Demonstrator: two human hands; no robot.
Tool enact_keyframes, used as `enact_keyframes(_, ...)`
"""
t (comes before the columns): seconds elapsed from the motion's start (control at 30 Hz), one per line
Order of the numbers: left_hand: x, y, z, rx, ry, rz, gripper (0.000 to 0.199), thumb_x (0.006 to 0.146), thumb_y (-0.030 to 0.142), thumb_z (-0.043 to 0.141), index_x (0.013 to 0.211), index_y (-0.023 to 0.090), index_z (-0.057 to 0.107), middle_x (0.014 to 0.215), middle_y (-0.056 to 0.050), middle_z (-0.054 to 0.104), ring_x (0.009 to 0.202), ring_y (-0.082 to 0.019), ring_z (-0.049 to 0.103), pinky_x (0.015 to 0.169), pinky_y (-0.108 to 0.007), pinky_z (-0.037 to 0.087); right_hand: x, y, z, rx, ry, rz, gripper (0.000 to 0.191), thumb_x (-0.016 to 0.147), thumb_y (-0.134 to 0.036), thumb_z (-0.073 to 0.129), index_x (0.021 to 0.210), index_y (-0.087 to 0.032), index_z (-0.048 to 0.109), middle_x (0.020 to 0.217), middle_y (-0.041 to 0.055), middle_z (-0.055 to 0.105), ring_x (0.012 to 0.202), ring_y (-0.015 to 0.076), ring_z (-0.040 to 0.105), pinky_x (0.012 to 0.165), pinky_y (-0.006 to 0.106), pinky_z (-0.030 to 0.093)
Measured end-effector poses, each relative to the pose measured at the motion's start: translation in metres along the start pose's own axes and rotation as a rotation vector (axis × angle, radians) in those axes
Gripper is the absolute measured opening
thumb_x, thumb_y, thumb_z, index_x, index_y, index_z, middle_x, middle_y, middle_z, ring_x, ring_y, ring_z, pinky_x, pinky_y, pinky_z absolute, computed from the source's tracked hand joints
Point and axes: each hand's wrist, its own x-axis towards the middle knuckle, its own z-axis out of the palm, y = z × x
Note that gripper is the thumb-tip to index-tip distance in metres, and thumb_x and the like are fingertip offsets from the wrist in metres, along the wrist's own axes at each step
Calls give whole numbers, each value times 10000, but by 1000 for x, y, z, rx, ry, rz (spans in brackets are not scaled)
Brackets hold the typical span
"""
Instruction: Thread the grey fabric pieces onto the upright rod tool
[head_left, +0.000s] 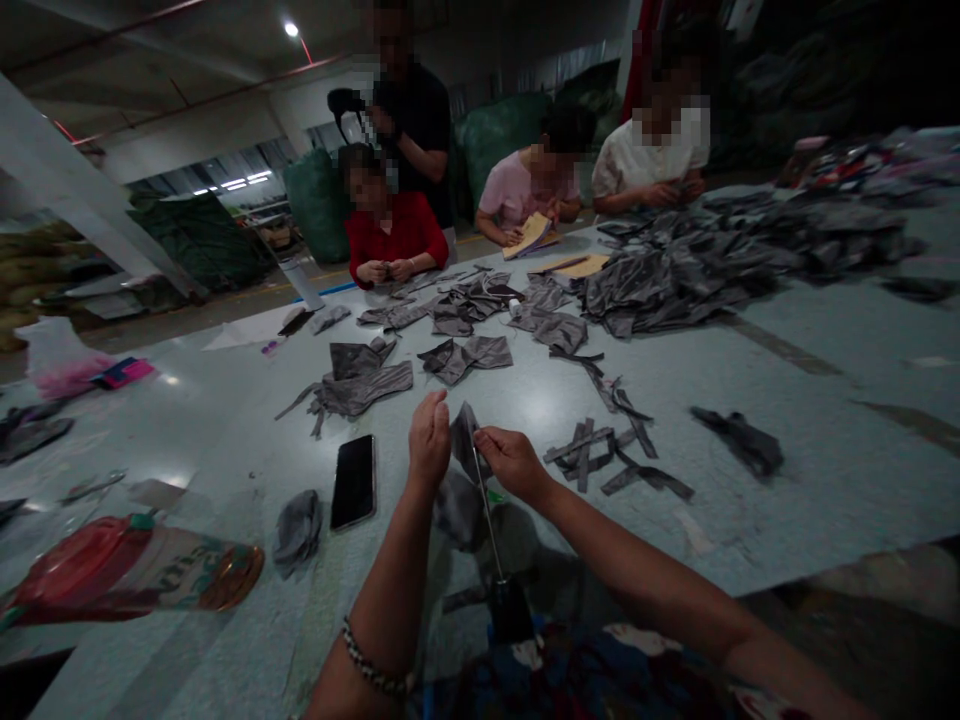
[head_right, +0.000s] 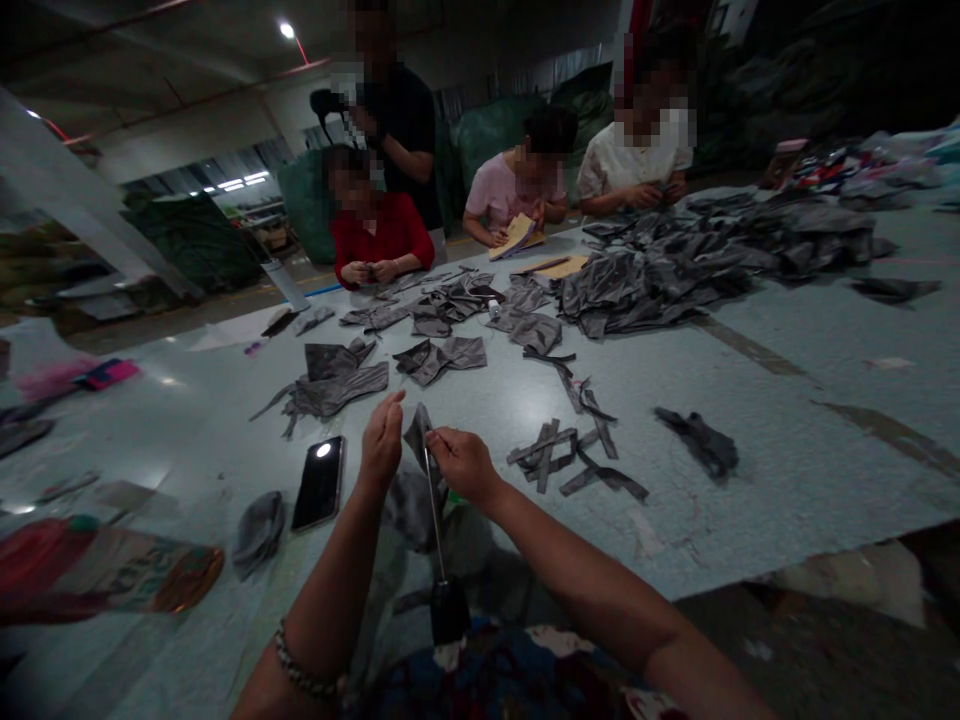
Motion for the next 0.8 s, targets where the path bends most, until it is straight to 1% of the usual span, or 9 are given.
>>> enact_keyframes(0.07,11,10,4,-63,-297,-75,283,773,394,485,738,159,639,779,-73,613,799,-185,553,742,-283,406,1,3,-3,5,-21,-1,368,858,-368,346,578,-169,479,527,-27,410,519,85,387,489,197,289)
enact_keyframes(0.1,12,13,6,-118,-395,-128,318,773,418,480,673,152,623,675,-56,589,683,-165,543,657,-268,413,2,4,-4,14,-29,3,359,856,-367,350,594,-167,494,538,-25,426,528,86,394,490,195,294)
enact_keyframes(0.13,12,14,7,-183,-448,-178,336,768,433,484,631,149,602,597,-33,552,588,-140,509,579,-248,399,4,5,-5,28,-36,9,345,853,-366,355,619,-165,509,554,-24,444,541,86,404,497,193,302)
enact_keyframes(0.17,11,14,9,-252,-459,-223,336,759,439,499,610,148,581,547,-9,513,523,-116,468,519,-228,372,6,5,-6,44,-41,14,329,850,-369,361,649,-164,521,572,-24,460,554,87,415,506,192,311)
enact_keyframes(0.27,7,13,12,-407,-355,-316,270,704,407,585,648,144,565,525,35,469,465,-71,409,459,-186,322,16,1,-7,65,-40,25,297,836,-391,386,691,-168,517,586,-32,469,555,84,421,520,193,322)
enact_keyframes(0.4,6,13,16,-469,-270,-338,245,628,341,664,765,141,622,648,9,567,558,-81,495,543,-191,382,30,-5,-6,-24,13,35,300,835,-365,387,609,-180,457,551,-36,436,532,84,400,512,199,303)
enact_keyframes(0.53,-7,8,21,-543,-192,-396,333,633,364,655,874,134,643,726,-28,614,623,-104,539,595,-214,407,23,-3,-2,-82,12,-4,310,846,-346,371,592,-183,443,530,-35,418,516,86,393,504,205,283)
enact_keyframes(0.63,-18,1,28,-647,-97,-430,344,637,409,644,837,129,638,697,-18,609,619,-98,538,597,-210,404,14,1,4,-58,51,32,328,856,-366,348,604,-182,449,532,-29,429,519,90,410,496,205,280)
enact_keyframes(0.8,-20,0,42,-777,-58,-506,320,562,399,689,691,128,577,561,30,530,508,-71,475,516,-194,371,20,0,3,-88,36,49,345,855,-374,339,589,-184,448,527,-21,445,514,94,415,496,213,272)
